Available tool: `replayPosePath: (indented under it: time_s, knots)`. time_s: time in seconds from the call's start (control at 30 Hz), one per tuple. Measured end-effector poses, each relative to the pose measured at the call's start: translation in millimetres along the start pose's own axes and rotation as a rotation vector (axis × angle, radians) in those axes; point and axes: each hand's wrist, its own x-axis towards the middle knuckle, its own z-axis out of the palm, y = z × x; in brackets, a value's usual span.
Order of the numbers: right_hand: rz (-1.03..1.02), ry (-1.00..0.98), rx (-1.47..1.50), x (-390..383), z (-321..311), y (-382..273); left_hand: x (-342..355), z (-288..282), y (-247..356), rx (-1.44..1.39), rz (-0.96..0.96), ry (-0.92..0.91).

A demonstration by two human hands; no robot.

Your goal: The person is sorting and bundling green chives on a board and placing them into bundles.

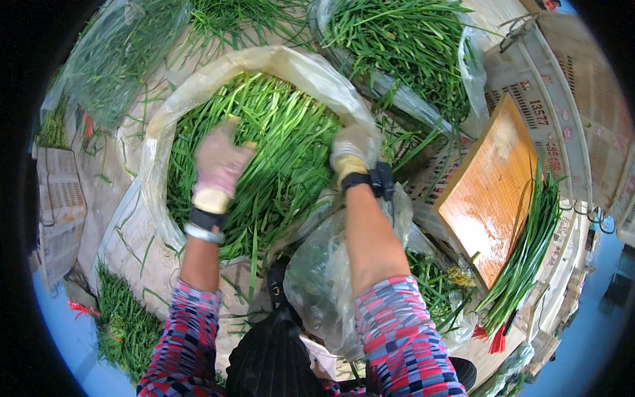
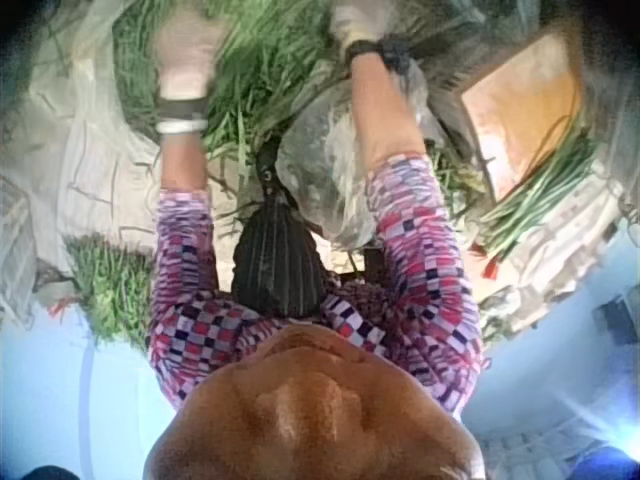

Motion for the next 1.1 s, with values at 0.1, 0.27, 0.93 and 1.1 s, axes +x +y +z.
replayPosePath:
  time_s: [0.1,0.27,0.93,1.1]
  knots:
    - [0.106,-0.184,-0.146,14,1,48,-4,42,64,0.030,0.088,-0.198]
    - [0.279,-0.292,0.035,3,-3,-7,43,89,60,0.433,0.003,-0.141]
    - [0.238,-0.569,0.840,-34,-96,-142,13,-25,-60,-0.847,0.421,-0.240]
    - [0.023,-0.534,0.971,-32,-63,-153,12,23,-44,-0.876,0.230,0.019]
